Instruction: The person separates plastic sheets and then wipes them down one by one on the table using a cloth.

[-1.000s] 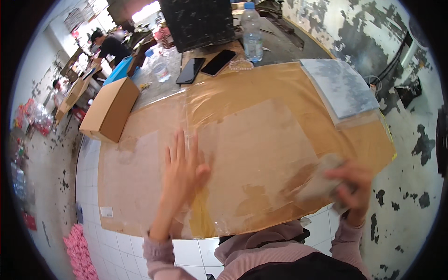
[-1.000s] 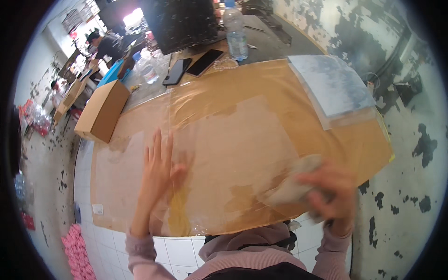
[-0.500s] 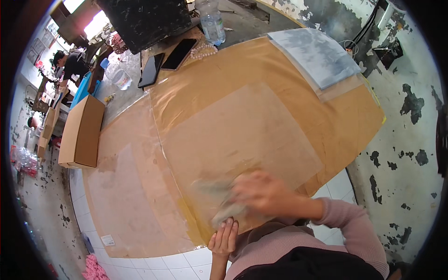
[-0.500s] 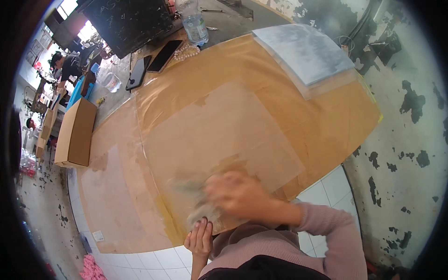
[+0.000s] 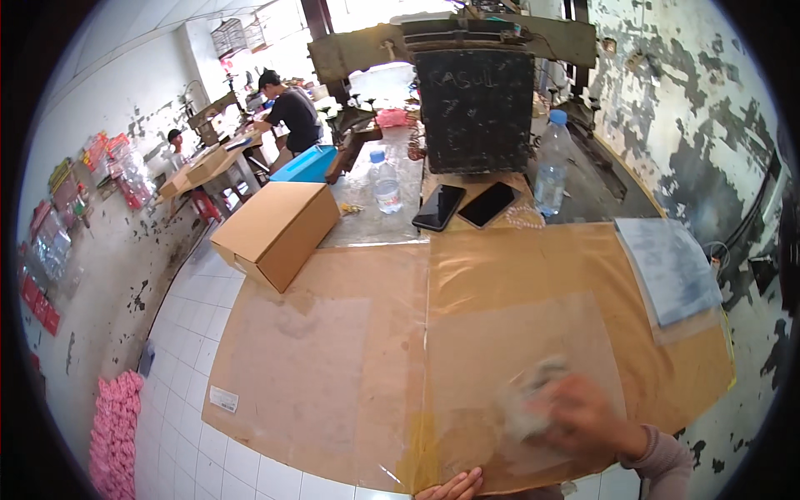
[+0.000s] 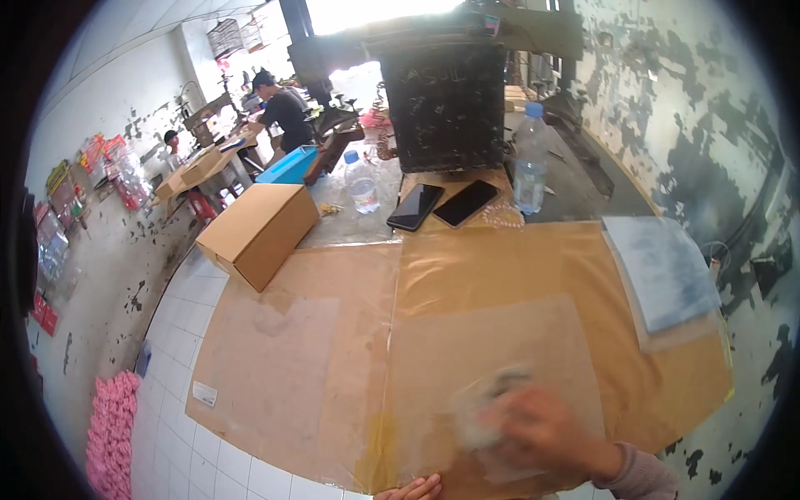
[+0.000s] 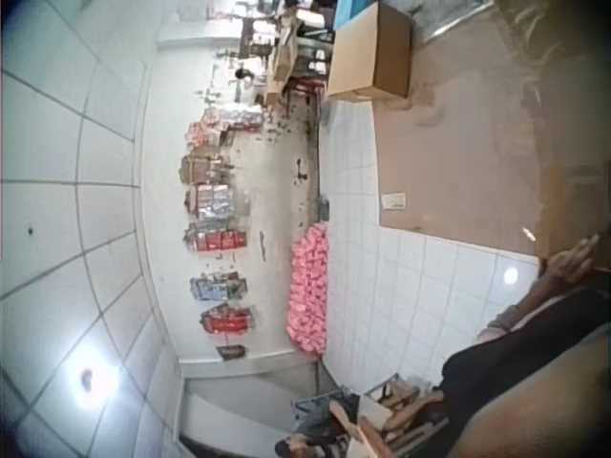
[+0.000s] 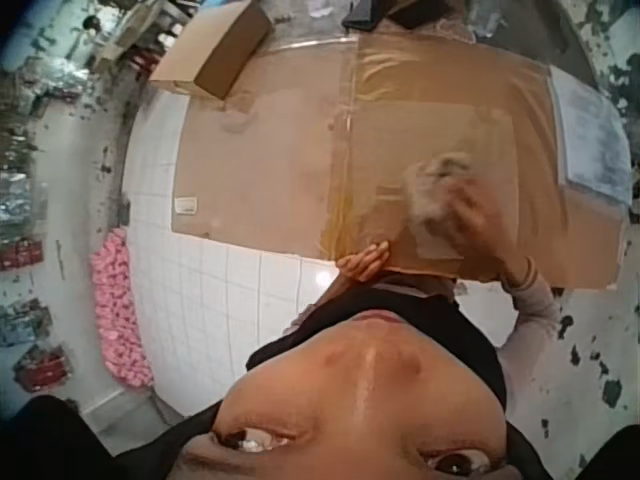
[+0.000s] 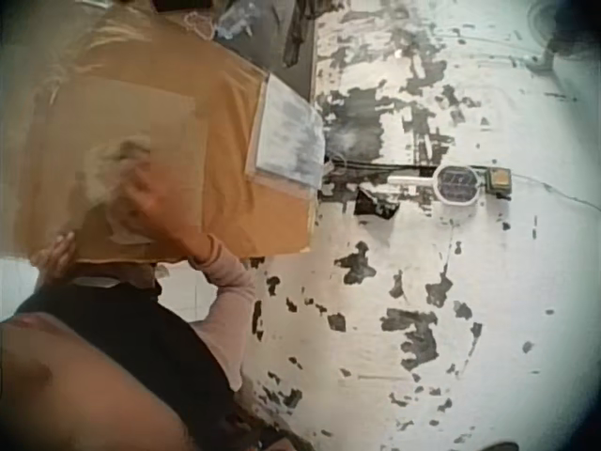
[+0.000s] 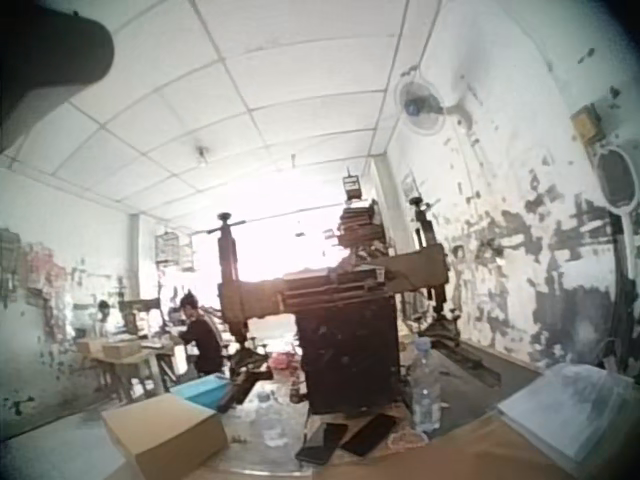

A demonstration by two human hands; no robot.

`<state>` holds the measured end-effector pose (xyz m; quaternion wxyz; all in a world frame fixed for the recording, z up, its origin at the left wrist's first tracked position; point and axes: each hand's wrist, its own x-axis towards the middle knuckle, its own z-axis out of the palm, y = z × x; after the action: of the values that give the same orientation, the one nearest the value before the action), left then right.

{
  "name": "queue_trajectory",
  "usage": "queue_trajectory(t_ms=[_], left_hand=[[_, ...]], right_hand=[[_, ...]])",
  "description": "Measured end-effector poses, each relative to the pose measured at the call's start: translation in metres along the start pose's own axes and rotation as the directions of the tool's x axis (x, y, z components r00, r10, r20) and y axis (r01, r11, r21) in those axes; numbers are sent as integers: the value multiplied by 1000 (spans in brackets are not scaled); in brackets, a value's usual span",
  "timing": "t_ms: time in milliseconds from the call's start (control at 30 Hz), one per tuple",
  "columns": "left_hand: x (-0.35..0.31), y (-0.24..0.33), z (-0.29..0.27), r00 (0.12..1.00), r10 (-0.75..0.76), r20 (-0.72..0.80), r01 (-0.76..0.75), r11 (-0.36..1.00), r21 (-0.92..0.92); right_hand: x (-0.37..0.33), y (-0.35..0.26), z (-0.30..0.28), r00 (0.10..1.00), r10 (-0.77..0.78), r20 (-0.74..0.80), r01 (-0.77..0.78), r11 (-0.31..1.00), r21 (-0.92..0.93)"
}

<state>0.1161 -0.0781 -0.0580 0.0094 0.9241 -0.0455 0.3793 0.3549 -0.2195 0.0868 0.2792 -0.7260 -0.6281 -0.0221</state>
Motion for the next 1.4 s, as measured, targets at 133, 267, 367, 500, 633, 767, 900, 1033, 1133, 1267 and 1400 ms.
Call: queue_trajectory(t_ms=[133,267,367,500,633,767,900,1033,1133,1267,1400], left_hand=[[22,-4,-17,991,-69,119,89,981,-172],[34,-5,-22,968,-106,227,167,949,-267],[38,-3,-25,946,-150,288,232,933,-276],[40,-3,-22,935,-156,318,254,921,-295],[21,4,-22,902,-180,392,302,913,-275],[23,2,-19,983,-147,-112,125,974,-187],[44,-8,-47,906,-178,384,339,849,-405],[27,18,-38,884,-325,336,417,873,-253],[10,8,31,933,-200,-299,212,977,8],[14,11,36,941,-231,-246,224,973,-56],[5,5,38,918,-226,-325,253,966,45]], right_hand=[[48,-19,63,865,-492,102,480,869,122],[83,30,96,762,-616,199,631,776,-15],[128,74,97,899,-416,139,438,859,-264],[169,129,90,978,-202,41,205,936,-287],[185,145,60,997,-26,-75,7,967,-254],[124,45,56,973,-202,111,211,975,-73],[24,-3,57,782,-589,206,598,801,18],[28,80,32,985,-174,-14,153,897,-415],[25,207,-1,947,298,-120,-315,794,-520],[15,226,-37,909,308,-282,-394,856,-335],[41,50,-8,995,-16,-100,-16,951,-309]])
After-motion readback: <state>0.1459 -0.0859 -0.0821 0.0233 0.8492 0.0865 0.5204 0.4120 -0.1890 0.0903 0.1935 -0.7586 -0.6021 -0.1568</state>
